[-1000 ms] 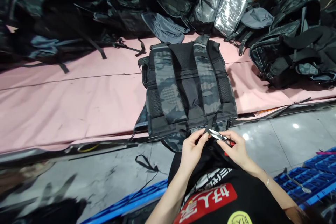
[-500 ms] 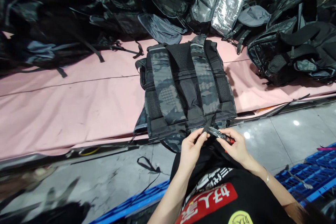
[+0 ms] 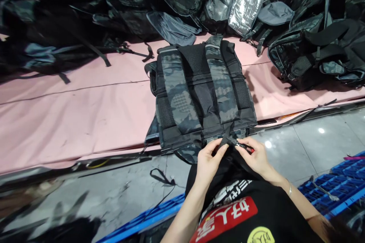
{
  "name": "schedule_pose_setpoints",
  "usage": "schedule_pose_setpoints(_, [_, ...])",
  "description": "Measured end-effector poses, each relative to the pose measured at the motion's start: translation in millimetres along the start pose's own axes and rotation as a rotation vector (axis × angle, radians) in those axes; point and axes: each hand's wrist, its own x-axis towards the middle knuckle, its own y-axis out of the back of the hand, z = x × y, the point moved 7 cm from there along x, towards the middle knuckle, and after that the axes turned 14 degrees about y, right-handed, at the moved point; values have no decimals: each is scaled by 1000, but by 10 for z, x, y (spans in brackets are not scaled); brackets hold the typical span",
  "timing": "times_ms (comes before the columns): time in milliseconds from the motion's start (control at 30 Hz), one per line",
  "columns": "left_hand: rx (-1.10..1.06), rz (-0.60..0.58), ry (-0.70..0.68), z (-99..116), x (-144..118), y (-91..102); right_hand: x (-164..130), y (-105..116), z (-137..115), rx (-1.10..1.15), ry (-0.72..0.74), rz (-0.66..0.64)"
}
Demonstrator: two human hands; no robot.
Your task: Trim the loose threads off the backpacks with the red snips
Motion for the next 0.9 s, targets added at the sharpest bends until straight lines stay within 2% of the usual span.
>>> schedule_pose_setpoints(200, [-24,25,11,-1,2,16,-36,42,61,78,-70,52])
schedule_pose_setpoints(367, [-17,43,-3,79,-35,10,-57,37,76,25,-92,-17])
schedule_pose_setpoints(500, [5,14,-5,68,-50,19,8,18,-46,-68,56,-97])
schedule_pose_setpoints(667, [48,2,-18,-12,-40,60,86,-33,-163,-225,256,-261])
schedule_pose_setpoints(900, [-9,-11,2,27,-48,42,132,-35,-216,-217,342,-273])
